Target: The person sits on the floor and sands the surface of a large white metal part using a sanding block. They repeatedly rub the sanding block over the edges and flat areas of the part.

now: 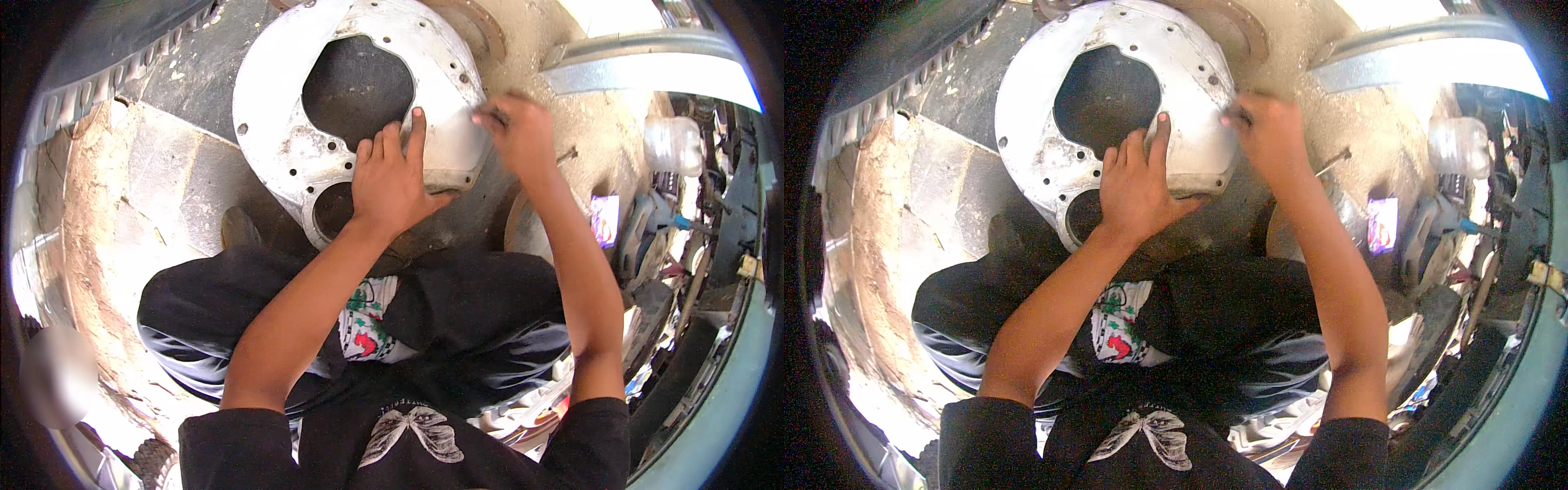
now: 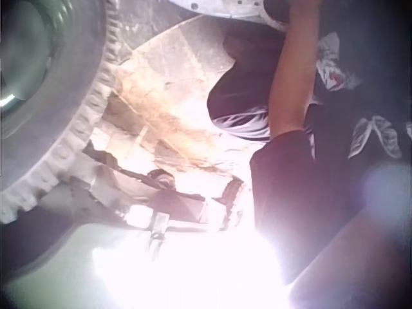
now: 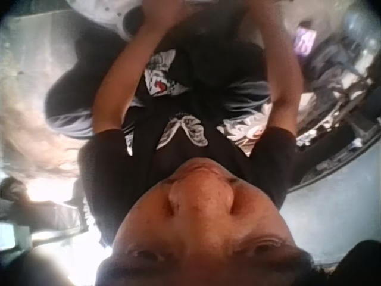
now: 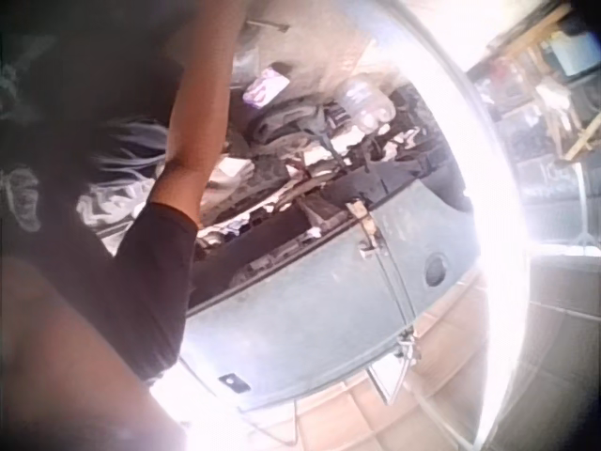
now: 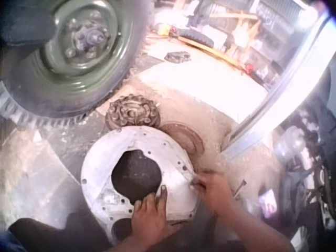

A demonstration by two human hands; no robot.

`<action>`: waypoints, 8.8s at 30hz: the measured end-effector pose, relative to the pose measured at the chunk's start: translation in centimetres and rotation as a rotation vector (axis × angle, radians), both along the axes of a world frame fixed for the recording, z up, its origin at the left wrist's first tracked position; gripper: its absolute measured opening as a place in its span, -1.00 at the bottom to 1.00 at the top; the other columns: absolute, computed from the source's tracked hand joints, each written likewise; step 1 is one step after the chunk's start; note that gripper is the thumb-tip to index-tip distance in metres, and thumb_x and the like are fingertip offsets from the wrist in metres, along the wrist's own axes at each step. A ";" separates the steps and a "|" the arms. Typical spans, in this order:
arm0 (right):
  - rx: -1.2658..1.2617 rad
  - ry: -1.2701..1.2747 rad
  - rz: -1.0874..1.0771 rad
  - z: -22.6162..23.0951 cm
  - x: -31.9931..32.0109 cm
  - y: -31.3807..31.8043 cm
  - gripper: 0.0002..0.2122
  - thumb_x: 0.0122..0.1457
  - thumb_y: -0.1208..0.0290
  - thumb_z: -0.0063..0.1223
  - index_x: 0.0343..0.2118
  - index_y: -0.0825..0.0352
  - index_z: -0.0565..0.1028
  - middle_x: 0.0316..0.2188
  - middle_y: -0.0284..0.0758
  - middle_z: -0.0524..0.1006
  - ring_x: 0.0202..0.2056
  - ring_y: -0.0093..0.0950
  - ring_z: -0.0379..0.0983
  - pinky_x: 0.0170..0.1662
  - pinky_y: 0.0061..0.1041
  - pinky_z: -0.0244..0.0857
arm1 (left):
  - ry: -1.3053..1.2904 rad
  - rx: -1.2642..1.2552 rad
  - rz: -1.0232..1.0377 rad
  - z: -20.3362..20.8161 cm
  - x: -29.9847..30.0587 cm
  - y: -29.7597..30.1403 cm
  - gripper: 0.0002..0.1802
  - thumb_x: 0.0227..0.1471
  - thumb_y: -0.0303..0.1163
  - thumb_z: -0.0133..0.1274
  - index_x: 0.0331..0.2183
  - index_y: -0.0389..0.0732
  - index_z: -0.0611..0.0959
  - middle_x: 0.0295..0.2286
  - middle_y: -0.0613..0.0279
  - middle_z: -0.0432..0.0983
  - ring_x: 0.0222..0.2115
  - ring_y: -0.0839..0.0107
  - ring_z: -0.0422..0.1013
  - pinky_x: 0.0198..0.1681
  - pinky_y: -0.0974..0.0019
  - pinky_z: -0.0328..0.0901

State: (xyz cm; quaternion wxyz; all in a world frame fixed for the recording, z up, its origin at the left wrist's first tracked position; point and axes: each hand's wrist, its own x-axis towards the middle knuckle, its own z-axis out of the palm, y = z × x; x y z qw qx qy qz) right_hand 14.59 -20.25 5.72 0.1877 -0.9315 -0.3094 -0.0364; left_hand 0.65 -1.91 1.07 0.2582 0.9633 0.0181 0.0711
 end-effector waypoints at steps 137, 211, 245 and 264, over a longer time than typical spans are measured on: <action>0.757 0.394 -0.255 0.4 -10.8 6.8 -0.71 0.23 0.25 0.39 -0.30 0.40 0.58 -0.47 -0.11 0.67 -0.45 -0.30 0.64 -0.33 -0.30 0.44 | 0.415 -1.707 -0.070 3.4 -1.2 7.5 -0.77 0.20 -0.46 0.31 -0.12 -0.09 0.63 -0.05 0.27 0.63 -0.04 0.35 0.55 0.10 0.23 0.40; 1.041 0.957 -0.106 -0.1 -11.1 7.1 -0.63 0.24 0.46 0.35 0.05 0.47 0.54 -0.08 -0.17 0.67 -0.08 -0.44 0.61 -0.03 -0.38 0.52 | 0.099 -1.585 0.142 4.2 -0.9 8.5 -0.59 0.18 -0.62 0.28 0.06 -0.33 0.62 -0.11 0.08 0.69 -0.14 0.40 0.60 -0.04 0.34 0.51; 0.976 0.563 -0.243 0.3 -11.6 8.0 -0.58 0.22 0.63 0.35 0.10 0.36 0.42 -0.17 -0.27 0.61 -0.11 -0.55 0.58 -0.04 -0.50 0.48 | 0.167 -0.996 -0.040 5.9 -1.7 8.6 -0.76 0.29 -0.44 0.23 -0.08 -0.37 0.77 -0.21 0.18 0.74 -0.18 0.48 0.58 -0.03 0.36 0.44; 0.557 0.037 0.131 1.4 -12.1 8.8 -0.56 0.24 0.52 0.25 0.21 0.27 0.56 0.15 -0.07 0.59 0.14 -0.11 0.57 0.13 -0.24 0.49 | 0.373 -1.426 0.126 6.5 -1.3 9.3 -0.65 0.27 -0.26 0.27 -0.09 -0.38 0.74 -0.22 0.14 0.71 -0.19 0.42 0.60 -0.04 0.36 0.44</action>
